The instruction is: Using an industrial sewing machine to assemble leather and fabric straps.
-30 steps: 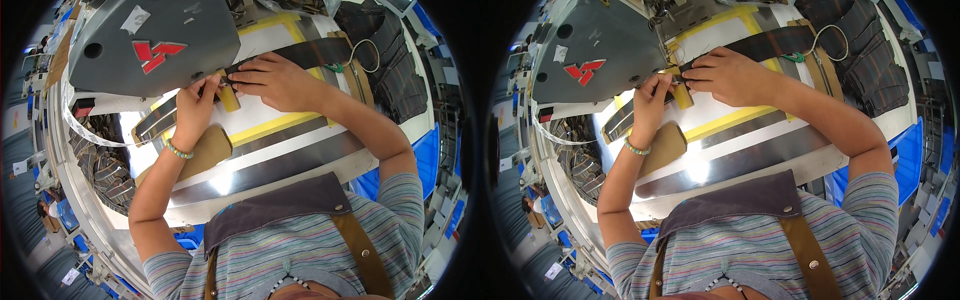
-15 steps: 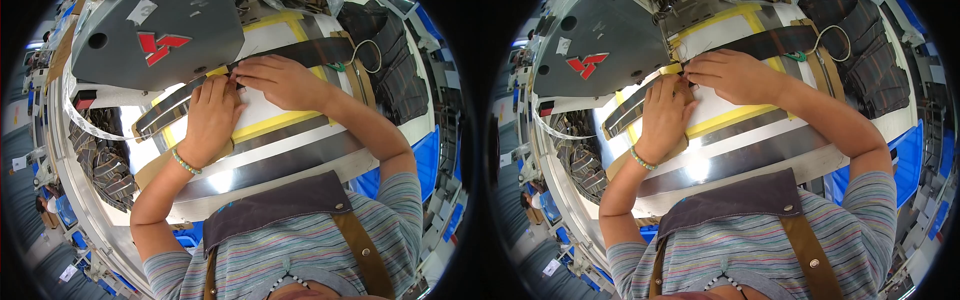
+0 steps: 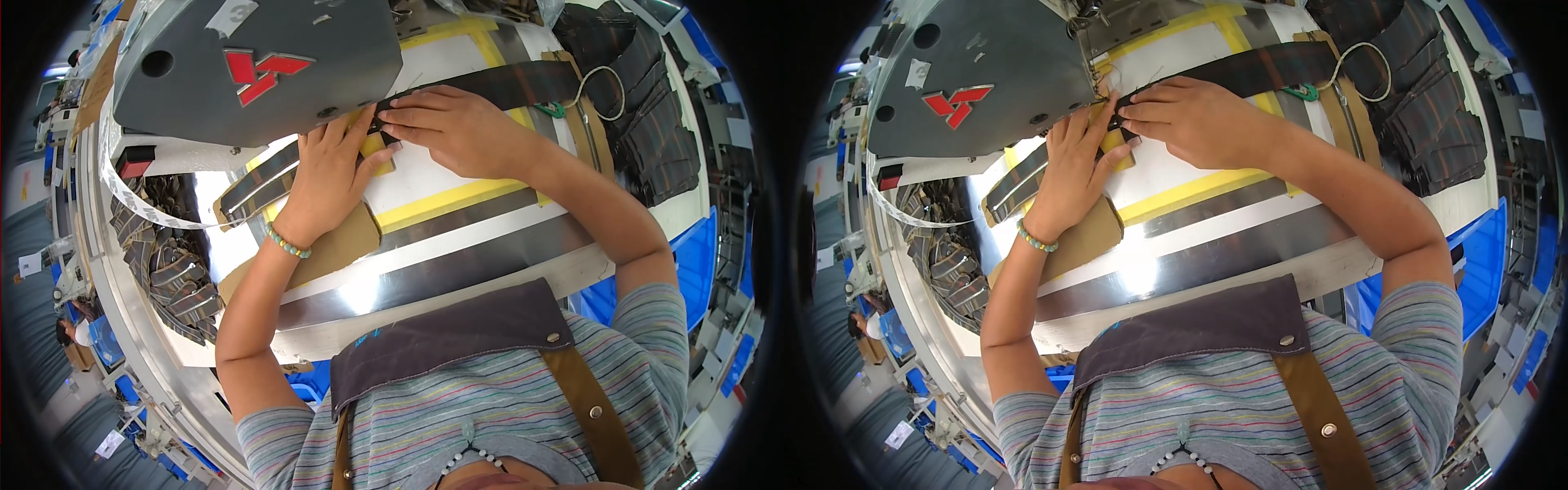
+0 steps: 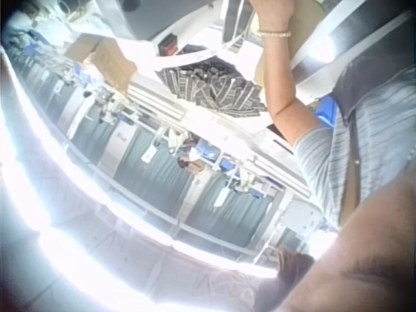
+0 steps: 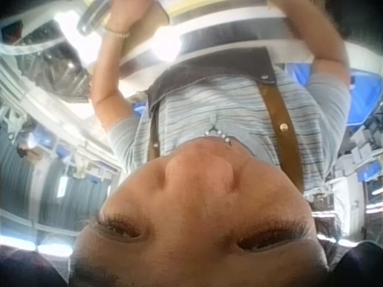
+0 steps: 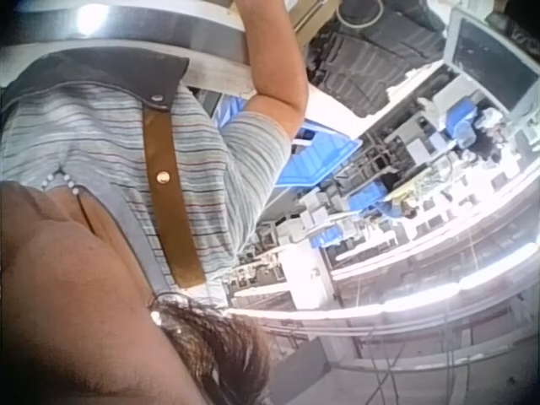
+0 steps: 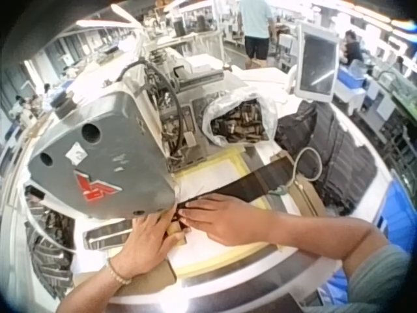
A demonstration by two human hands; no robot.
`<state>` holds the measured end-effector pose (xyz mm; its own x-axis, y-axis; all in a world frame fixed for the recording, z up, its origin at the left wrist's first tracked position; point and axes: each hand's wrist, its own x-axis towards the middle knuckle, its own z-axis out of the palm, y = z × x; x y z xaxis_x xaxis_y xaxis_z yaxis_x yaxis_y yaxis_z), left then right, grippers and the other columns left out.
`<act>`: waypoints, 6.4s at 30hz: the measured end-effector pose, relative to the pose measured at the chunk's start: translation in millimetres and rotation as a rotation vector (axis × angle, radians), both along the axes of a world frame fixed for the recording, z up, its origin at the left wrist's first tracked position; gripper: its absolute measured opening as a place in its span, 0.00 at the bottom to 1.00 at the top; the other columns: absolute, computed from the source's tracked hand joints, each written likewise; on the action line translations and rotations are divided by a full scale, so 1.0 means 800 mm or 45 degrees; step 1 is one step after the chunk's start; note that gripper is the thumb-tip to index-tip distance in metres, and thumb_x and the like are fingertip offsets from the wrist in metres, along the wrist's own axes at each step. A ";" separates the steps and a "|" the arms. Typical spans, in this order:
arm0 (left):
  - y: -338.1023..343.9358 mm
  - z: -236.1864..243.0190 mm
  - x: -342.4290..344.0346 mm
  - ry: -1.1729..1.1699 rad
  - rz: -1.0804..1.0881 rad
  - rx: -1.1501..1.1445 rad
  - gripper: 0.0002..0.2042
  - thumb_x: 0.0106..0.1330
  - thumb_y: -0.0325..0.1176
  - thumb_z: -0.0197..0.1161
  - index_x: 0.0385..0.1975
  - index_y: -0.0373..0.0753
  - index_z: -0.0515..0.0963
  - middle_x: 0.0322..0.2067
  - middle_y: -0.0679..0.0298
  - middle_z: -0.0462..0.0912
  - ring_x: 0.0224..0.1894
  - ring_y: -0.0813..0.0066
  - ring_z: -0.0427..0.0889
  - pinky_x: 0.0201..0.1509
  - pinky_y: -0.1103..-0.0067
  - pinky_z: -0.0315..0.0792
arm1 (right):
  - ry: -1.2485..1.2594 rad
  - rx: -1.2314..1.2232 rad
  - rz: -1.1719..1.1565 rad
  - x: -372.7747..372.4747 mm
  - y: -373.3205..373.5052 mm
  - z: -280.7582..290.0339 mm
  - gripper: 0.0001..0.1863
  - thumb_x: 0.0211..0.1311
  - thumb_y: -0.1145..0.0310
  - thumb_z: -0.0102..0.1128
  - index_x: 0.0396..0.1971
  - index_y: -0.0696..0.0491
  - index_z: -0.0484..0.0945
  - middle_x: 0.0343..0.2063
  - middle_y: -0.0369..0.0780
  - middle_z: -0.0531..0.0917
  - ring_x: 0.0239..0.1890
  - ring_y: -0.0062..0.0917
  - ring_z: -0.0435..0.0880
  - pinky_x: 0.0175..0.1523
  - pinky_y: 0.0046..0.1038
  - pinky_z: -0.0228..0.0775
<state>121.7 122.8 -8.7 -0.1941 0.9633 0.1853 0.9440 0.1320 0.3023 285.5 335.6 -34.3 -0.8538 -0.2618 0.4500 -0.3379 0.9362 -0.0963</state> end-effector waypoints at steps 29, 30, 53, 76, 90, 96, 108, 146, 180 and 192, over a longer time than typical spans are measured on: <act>-0.013 0.020 0.006 0.256 -0.068 -0.098 0.33 0.69 0.53 0.71 0.74 0.50 0.78 0.70 0.52 0.74 0.71 0.48 0.72 0.75 0.57 0.68 | -0.078 0.001 -0.470 -0.003 0.038 0.010 0.15 0.73 0.53 0.67 0.43 0.50 0.79 0.32 0.37 0.86 0.39 0.35 0.88 0.45 0.39 0.78; -0.013 0.020 0.006 0.245 -0.053 -0.098 0.34 0.68 0.51 0.72 0.74 0.50 0.77 0.73 0.52 0.73 0.72 0.46 0.72 0.76 0.57 0.69 | -0.078 0.006 -0.488 -0.004 0.041 0.009 0.15 0.73 0.53 0.67 0.43 0.50 0.79 0.32 0.37 0.86 0.39 0.35 0.88 0.45 0.39 0.78; -0.016 0.013 0.005 0.226 -0.053 -0.040 0.34 0.68 0.52 0.72 0.74 0.49 0.78 0.71 0.52 0.74 0.72 0.47 0.72 0.75 0.57 0.70 | -0.018 -0.121 0.054 -0.005 0.008 0.007 0.16 0.65 0.70 0.69 0.52 0.42 0.91 0.55 0.34 0.85 0.59 0.33 0.84 0.67 0.38 0.76; -0.022 0.010 0.005 0.267 -0.064 0.064 0.32 0.67 0.50 0.74 0.65 0.36 0.80 0.65 0.51 0.81 0.68 0.50 0.77 0.72 0.59 0.73 | -0.012 0.003 0.007 -0.003 0.004 0.002 0.24 0.63 0.75 0.66 0.61 0.51 0.86 0.62 0.32 0.87 0.66 0.27 0.84 0.71 0.36 0.76; -0.027 0.012 0.007 0.357 -0.057 -0.018 0.35 0.65 0.44 0.76 0.69 0.30 0.76 0.70 0.52 0.80 0.71 0.52 0.78 0.70 0.63 0.77 | 0.019 -0.094 0.015 -0.007 0.002 0.001 0.20 0.62 0.76 0.69 0.55 0.53 0.89 0.59 0.34 0.89 0.62 0.27 0.86 0.67 0.35 0.78; -0.025 0.011 0.007 0.355 -0.036 -0.030 0.36 0.65 0.44 0.76 0.70 0.31 0.75 0.71 0.52 0.79 0.71 0.52 0.78 0.71 0.64 0.77 | 0.050 -0.082 0.006 -0.008 0.003 -0.003 0.19 0.63 0.74 0.69 0.54 0.53 0.90 0.59 0.34 0.89 0.62 0.28 0.86 0.67 0.35 0.78; -0.022 0.007 -0.003 0.368 -0.065 -0.010 0.36 0.67 0.46 0.74 0.71 0.31 0.75 0.68 0.50 0.81 0.69 0.51 0.79 0.71 0.62 0.77 | 0.091 -0.067 0.004 -0.015 0.009 -0.005 0.19 0.64 0.71 0.69 0.54 0.51 0.89 0.57 0.35 0.89 0.61 0.28 0.86 0.67 0.34 0.78; -0.005 0.126 0.137 -1.920 -1.465 0.897 0.24 0.77 0.49 0.70 0.49 0.27 0.86 0.49 0.45 0.88 0.48 0.58 0.88 0.45 0.74 0.84 | 0.093 0.181 -0.287 -0.020 0.000 0.009 0.23 0.60 0.69 0.70 0.57 0.45 0.90 0.51 0.31 0.85 0.57 0.27 0.81 0.62 0.34 0.73; -0.038 0.142 0.149 -2.012 -1.045 0.783 0.23 0.72 0.48 0.73 0.46 0.27 0.87 0.43 0.49 0.90 0.44 0.54 0.88 0.46 0.67 0.84 | 0.050 0.182 -0.216 -0.023 0.003 0.007 0.23 0.59 0.76 0.67 0.56 0.49 0.88 0.61 0.35 0.84 0.65 0.31 0.82 0.67 0.39 0.78; -0.043 0.144 0.138 -1.828 -1.112 0.618 0.23 0.70 0.47 0.74 0.49 0.28 0.86 0.45 0.50 0.90 0.47 0.52 0.89 0.50 0.65 0.84 | 0.096 0.128 -0.188 -0.025 0.009 0.004 0.25 0.57 0.78 0.69 0.57 0.49 0.88 0.59 0.38 0.85 0.61 0.35 0.85 0.64 0.39 0.79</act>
